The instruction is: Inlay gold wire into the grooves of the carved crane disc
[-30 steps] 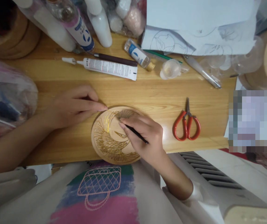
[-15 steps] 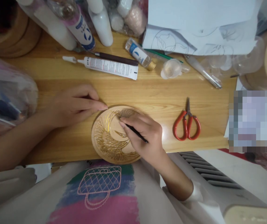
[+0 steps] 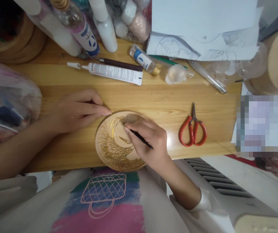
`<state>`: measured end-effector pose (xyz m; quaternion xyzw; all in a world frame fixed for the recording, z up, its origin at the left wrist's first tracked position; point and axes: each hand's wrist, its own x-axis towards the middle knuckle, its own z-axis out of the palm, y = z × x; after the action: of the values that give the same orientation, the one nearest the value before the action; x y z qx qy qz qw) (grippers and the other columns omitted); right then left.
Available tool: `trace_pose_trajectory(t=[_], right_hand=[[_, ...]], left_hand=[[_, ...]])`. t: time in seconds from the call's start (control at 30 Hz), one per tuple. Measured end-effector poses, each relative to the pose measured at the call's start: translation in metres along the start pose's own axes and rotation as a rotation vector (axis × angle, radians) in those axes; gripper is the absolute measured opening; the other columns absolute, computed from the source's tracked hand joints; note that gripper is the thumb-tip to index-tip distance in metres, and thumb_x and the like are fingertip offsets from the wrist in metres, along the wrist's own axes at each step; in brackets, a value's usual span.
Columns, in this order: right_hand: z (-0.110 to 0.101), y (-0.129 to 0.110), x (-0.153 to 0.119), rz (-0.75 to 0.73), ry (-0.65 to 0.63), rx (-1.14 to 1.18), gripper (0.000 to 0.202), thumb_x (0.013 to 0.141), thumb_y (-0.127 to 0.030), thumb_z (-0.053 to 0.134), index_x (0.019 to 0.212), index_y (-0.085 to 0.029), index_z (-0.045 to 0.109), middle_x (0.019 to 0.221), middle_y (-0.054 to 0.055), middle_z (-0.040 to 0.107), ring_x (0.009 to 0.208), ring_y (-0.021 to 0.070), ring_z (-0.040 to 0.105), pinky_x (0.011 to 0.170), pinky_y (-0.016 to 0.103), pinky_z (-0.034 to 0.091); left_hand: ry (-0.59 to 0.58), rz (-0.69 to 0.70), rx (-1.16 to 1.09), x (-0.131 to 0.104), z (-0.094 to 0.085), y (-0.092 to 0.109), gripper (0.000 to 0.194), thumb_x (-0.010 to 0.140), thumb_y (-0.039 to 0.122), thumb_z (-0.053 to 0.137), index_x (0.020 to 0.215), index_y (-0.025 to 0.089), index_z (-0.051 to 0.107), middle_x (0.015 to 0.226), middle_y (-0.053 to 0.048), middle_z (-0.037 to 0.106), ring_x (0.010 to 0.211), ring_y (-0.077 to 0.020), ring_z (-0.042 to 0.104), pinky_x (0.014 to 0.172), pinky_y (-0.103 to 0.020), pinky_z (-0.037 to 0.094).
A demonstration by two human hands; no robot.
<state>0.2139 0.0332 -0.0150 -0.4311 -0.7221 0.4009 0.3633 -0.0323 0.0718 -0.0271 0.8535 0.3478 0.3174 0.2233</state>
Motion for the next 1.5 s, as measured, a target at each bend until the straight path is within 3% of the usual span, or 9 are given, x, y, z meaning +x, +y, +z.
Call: trace_pose_trajectory(t=[0.13, 0.37, 0.77, 1.03, 1.5], right_hand=[[0.0004, 0.0003, -0.0008, -0.014, 0.007, -0.018, 0.017, 0.082, -0.007, 0.073, 0.095, -0.016, 0.075, 0.086, 0.004, 0.078, 0.080, 0.0140, 0.073, 0.080, 0.028, 0.060], [0.0008, 0.0006, -0.0009, -0.014, 0.005, -0.017, 0.018, 0.083, -0.008, 0.073, 0.097, -0.017, 0.075, 0.089, 0.005, 0.078, 0.083, 0.0158, 0.074, 0.086, 0.033, 0.061], [-0.0037, -0.0066, -0.0011, 0.025, 0.114, -0.065, 0.016, 0.082, -0.010, 0.074, 0.095, -0.019, 0.075, 0.087, 0.001, 0.078, 0.077, 0.0126, 0.073, 0.073, 0.025, 0.061], [-0.0051, -0.0045, 0.0038, 0.031, 0.042, -0.067, 0.012, 0.083, -0.010, 0.073, 0.093, -0.017, 0.075, 0.085, 0.003, 0.077, 0.076, 0.0118, 0.072, 0.071, 0.023, 0.058], [-0.0025, -0.0038, 0.0043, 0.005, 0.030, -0.083, 0.011, 0.083, -0.010, 0.073, 0.092, -0.017, 0.075, 0.084, 0.002, 0.078, 0.077, 0.0131, 0.073, 0.074, 0.026, 0.061]], left_hand=[[0.007, 0.023, 0.001, 0.0001, 0.0001, -0.0001, 0.021, 0.098, 0.021, 0.056, 0.080, 0.019, 0.067, 0.075, 0.000, 0.057, 0.067, -0.0101, 0.056, 0.058, -0.021, 0.043], [0.008, 0.040, -0.004, -0.0012, -0.0016, -0.0008, 0.018, 0.099, 0.021, 0.055, 0.085, 0.020, 0.067, 0.076, 0.001, 0.056, 0.066, -0.0100, 0.055, 0.056, -0.021, 0.042], [-0.001, 0.039, 0.002, -0.0005, 0.0002, 0.0005, 0.017, 0.099, 0.018, 0.054, 0.087, 0.021, 0.066, 0.078, 0.000, 0.056, 0.068, -0.0107, 0.056, 0.056, -0.022, 0.043], [0.004, 0.040, 0.049, -0.0024, -0.0008, 0.0002, 0.019, 0.098, 0.017, 0.054, 0.086, 0.019, 0.068, 0.078, 0.000, 0.056, 0.068, -0.0103, 0.054, 0.057, -0.021, 0.042], [0.008, 0.013, 0.040, -0.0023, 0.0001, 0.0007, 0.020, 0.098, 0.019, 0.055, 0.082, 0.021, 0.068, 0.078, 0.000, 0.058, 0.069, -0.0101, 0.056, 0.058, -0.021, 0.043]])
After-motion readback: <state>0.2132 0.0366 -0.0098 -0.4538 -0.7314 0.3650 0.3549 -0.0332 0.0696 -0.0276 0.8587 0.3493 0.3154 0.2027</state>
